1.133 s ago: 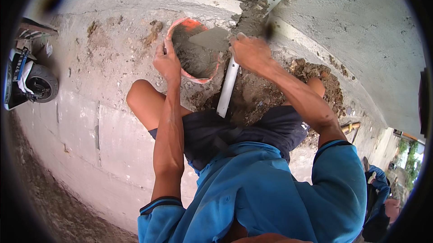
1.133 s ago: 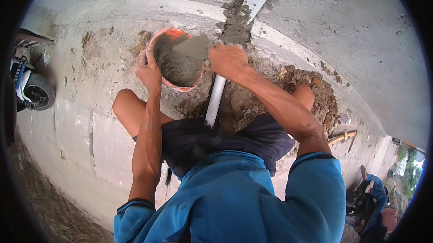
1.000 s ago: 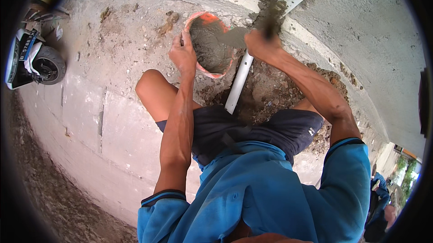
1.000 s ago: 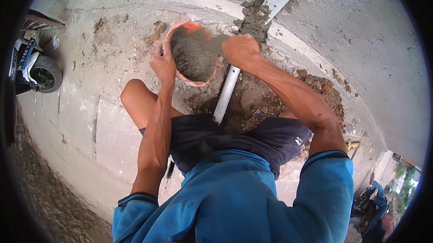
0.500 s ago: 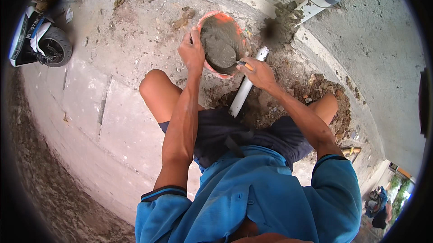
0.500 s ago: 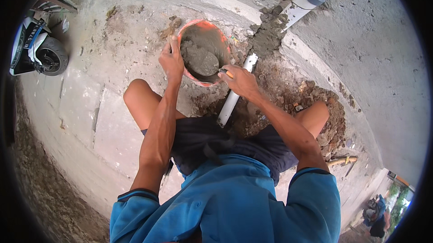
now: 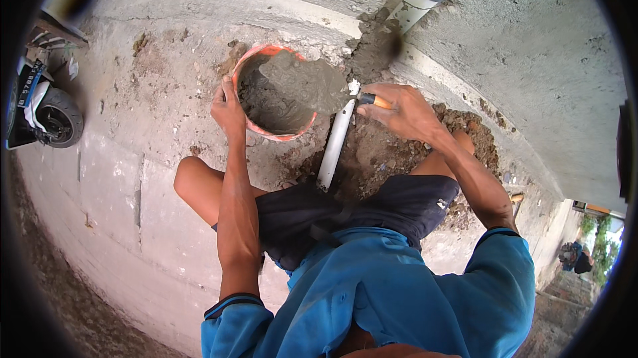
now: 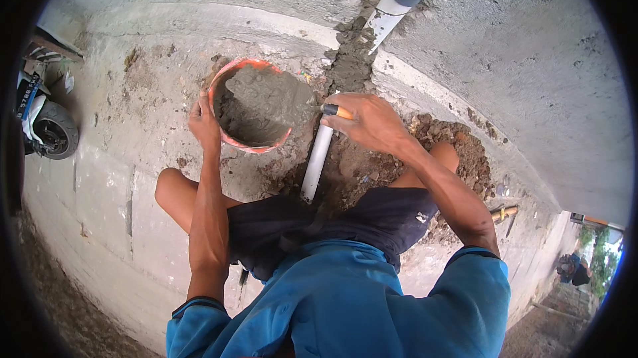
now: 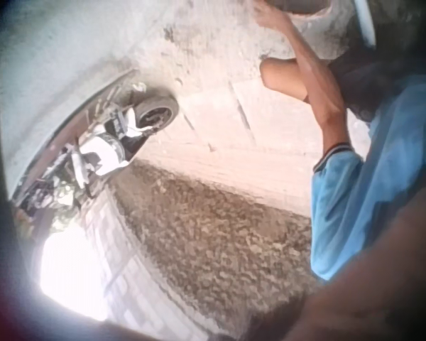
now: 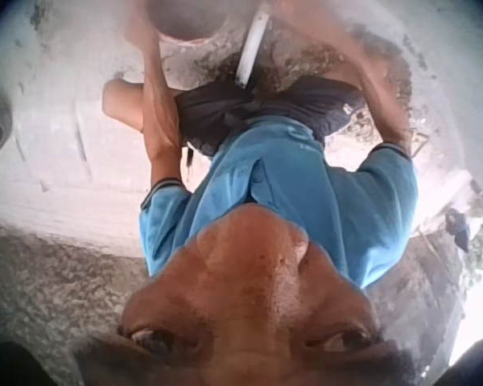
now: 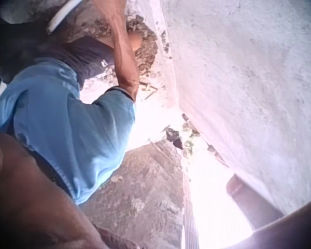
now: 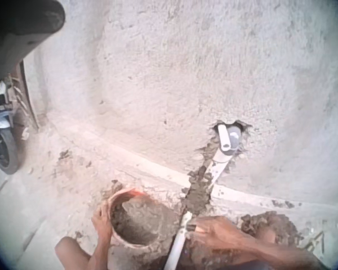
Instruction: The person scoops dry material from a sack into a bucket, mixes it into mortar, and then uses a trowel to apply and smooth the mixture around a white pipe in a wall.
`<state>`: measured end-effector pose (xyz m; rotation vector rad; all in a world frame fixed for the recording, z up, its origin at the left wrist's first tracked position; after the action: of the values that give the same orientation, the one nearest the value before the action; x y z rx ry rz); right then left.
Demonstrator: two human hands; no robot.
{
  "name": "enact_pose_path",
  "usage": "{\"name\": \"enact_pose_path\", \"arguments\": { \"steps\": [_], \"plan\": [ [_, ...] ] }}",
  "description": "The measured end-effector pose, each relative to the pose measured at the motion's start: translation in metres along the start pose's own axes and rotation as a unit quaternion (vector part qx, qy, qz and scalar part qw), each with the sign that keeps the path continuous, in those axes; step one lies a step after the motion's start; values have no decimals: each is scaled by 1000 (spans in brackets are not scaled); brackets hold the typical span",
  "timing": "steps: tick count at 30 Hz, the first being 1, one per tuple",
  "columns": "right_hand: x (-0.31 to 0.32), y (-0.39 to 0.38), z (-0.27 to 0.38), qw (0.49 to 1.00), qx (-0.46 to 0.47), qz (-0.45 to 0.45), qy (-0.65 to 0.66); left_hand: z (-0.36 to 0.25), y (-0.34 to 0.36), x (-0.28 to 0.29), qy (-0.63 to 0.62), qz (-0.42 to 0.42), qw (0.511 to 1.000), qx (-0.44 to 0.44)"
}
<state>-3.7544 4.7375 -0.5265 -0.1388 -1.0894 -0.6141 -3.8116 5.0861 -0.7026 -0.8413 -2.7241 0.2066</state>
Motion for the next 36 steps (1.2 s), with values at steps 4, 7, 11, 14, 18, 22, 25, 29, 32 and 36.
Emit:
{"name": "enact_pose_path", "arguments": {
  "steps": [4,7,11,14,18,22,25,29,32,36],
  "plan": [
    [36,-5,18,891,-210,136,379,4,11,17,-1,5,1000,4],
    [41,-16,3,787,-280,174,521,8,17,15,-22,0,1000,3],
    [107,-34,-92,863,-363,-30,350,3,5,-5,-25,18,1000,0],
    [153,-43,-68,892,-315,-145,291,-4,11,3,-4,10,1000,10],
    [132,-73,-44,896,-347,-80,264,-11,2,-9,-24,20,999,-8],
    [53,-61,-47,896,-366,85,236,-24,-17,-17,14,31,999,-1],
    [-24,-18,-63,955,-212,203,42,-28,-25,-25,-2,30,999,-27],
    [-95,60,-45,939,-41,249,-234,-28,-36,-31,19,22,999,-31],
    [-129,86,-42,929,33,274,-249,-22,-35,-37,16,25,999,-35],
    [-149,96,-33,932,61,308,-182,-28,-38,-34,38,24,999,-21]
  ]
}}
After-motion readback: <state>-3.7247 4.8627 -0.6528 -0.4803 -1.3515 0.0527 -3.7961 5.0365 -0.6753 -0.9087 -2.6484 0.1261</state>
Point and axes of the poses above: each hand's wrist, its own y-axis towards the middle knuckle, its own x-axis out of the back of the hand, z = x × y, the point moved 6 cm from there along y, towards the middle knuckle, and after that the axes turned 15 degrees about x, right-handed, at the moved point
